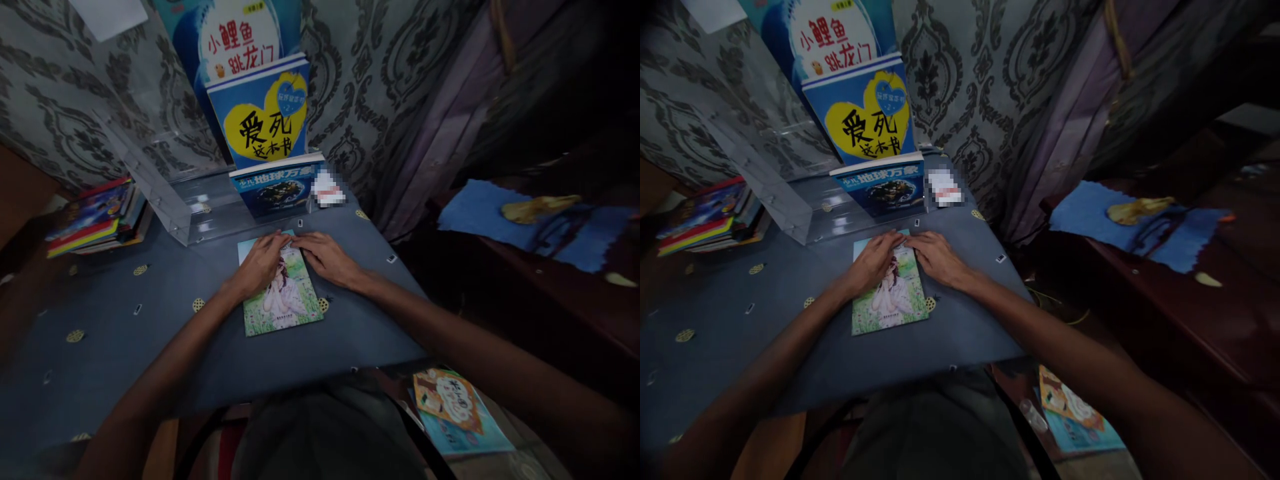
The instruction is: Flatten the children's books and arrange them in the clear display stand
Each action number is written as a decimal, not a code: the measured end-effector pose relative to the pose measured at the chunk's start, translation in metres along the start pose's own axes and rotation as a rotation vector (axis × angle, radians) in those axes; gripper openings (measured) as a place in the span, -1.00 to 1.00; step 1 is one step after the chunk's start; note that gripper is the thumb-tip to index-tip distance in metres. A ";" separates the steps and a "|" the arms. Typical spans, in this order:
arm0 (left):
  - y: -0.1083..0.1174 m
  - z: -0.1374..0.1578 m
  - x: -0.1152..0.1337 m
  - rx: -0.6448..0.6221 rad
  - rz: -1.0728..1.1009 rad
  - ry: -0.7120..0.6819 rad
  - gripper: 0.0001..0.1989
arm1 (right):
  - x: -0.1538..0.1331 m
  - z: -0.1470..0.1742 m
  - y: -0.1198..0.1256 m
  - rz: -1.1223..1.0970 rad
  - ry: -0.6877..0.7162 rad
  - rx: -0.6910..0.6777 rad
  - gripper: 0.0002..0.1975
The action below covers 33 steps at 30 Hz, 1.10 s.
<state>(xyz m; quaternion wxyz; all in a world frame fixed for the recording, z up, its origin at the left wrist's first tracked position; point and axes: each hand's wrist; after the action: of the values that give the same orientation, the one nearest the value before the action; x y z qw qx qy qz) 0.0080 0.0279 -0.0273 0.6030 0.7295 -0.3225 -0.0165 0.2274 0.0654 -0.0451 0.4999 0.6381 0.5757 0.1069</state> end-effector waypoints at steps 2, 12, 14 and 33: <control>0.005 0.005 0.005 -0.025 0.014 -0.010 -0.54 | -0.002 0.007 0.003 -0.031 0.012 0.004 -0.57; 0.012 0.025 0.024 -0.079 0.046 -0.031 -0.54 | -0.010 0.025 0.019 -0.221 0.063 -0.072 -0.69; 0.012 0.027 0.025 -0.086 0.044 -0.030 -0.55 | -0.010 0.026 0.019 -0.231 0.054 -0.095 -0.72; 0.012 0.041 0.037 -0.149 0.039 -0.044 -0.51 | -0.026 0.041 0.027 -0.215 0.058 -0.116 -0.72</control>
<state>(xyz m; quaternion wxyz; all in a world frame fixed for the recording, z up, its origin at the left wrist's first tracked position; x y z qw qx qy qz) 0.0151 -0.0266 -0.0144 0.6488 0.6754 -0.3478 -0.0446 0.2656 0.0274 -0.0324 0.5279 0.5393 0.6478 0.1042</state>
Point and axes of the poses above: each hand's wrist, its own z-axis away from the middle knuckle, its own y-axis out of the back of the hand, x = y × z, and after that the axes turned 10 degrees about y, right-handed
